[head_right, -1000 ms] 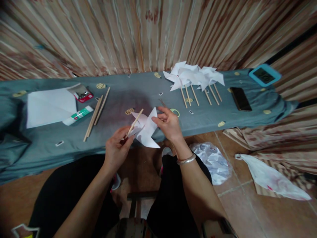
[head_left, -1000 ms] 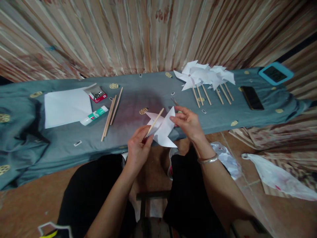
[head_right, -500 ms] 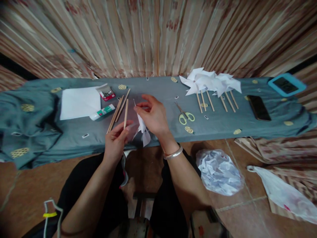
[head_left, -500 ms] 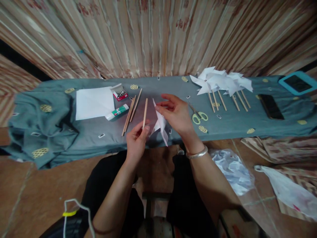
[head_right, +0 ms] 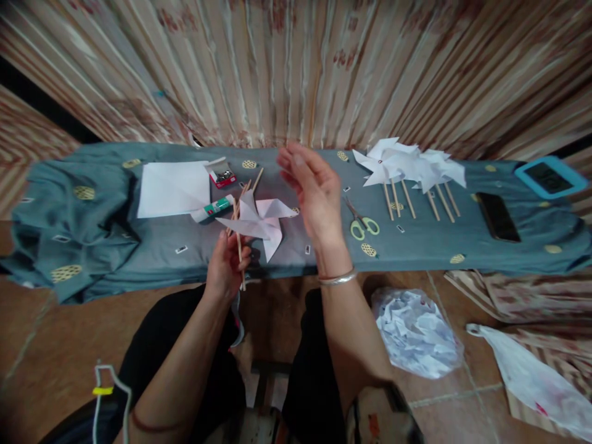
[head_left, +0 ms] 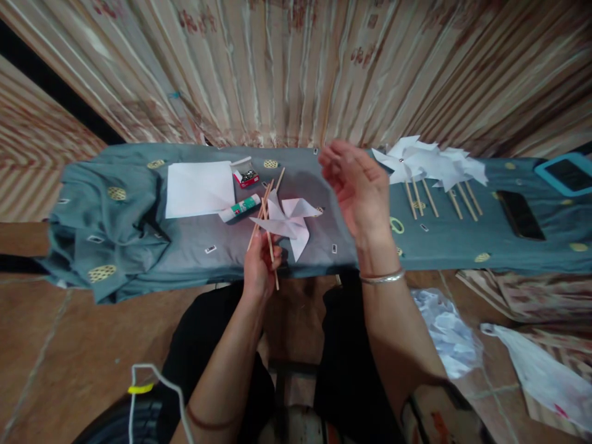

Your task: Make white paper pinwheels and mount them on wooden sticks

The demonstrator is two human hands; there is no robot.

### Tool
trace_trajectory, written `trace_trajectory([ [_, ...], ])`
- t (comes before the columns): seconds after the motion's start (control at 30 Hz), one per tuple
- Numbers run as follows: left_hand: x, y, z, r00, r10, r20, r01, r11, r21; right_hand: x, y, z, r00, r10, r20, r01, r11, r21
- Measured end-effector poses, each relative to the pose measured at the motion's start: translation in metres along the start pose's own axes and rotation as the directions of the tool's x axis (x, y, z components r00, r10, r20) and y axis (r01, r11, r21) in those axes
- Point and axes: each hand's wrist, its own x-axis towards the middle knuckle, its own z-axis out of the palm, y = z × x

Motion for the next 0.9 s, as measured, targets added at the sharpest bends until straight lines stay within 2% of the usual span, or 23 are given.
trace_trajectory([
  [0.1,0.003,-0.001,0.002,0.999,0.014,-0.036,-0.014,1.0,-0.007,0.001,0.036,-0.033,0.992,-0.006,-0.123,-0.005,0.996,-0.089],
  [0.17,0.004,-0.002,0.005,0.998,0.034,-0.046,-0.033,0.999,0.027,-0.003,0.06,-0.041,0.996,0.051,-0.067,-0.061,0.985,-0.161],
  [0.23,0.006,-0.003,0.008,0.998,0.058,-0.032,-0.055,0.995,0.08,-0.008,0.076,-0.037,0.994,0.109,0.0,-0.104,0.953,-0.285],
  [0.33,0.009,-0.005,0.013,0.996,0.082,-0.031,-0.076,0.984,0.164,-0.017,0.083,-0.02,0.978,0.192,0.079,-0.126,0.852,-0.509],
  [0.43,0.013,-0.007,0.018,0.993,0.106,-0.048,-0.093,0.969,0.227,-0.023,0.084,-0.008,0.959,0.261,0.11,-0.153,0.803,-0.576],
  [0.57,0.019,-0.009,0.021,0.991,0.124,-0.057,-0.107,0.964,0.244,-0.028,0.091,-0.004,0.943,0.321,0.086,-0.266,0.884,-0.386],
  [0.67,0.022,-0.011,0.021,0.991,0.117,-0.058,-0.099,0.965,0.243,-0.031,0.096,-0.005,0.928,0.362,0.092,-0.332,0.913,-0.238],
  [0.8,0.021,-0.011,0.02,0.991,0.114,-0.07,-0.096,0.97,0.224,-0.036,0.093,-0.009,0.919,0.384,0.089,-0.373,0.92,-0.118],
  [0.9,0.016,-0.008,0.021,0.992,0.109,-0.057,-0.096,0.975,0.202,-0.041,0.084,-0.015,0.874,0.482,0.063,-0.483,0.875,0.014],
])
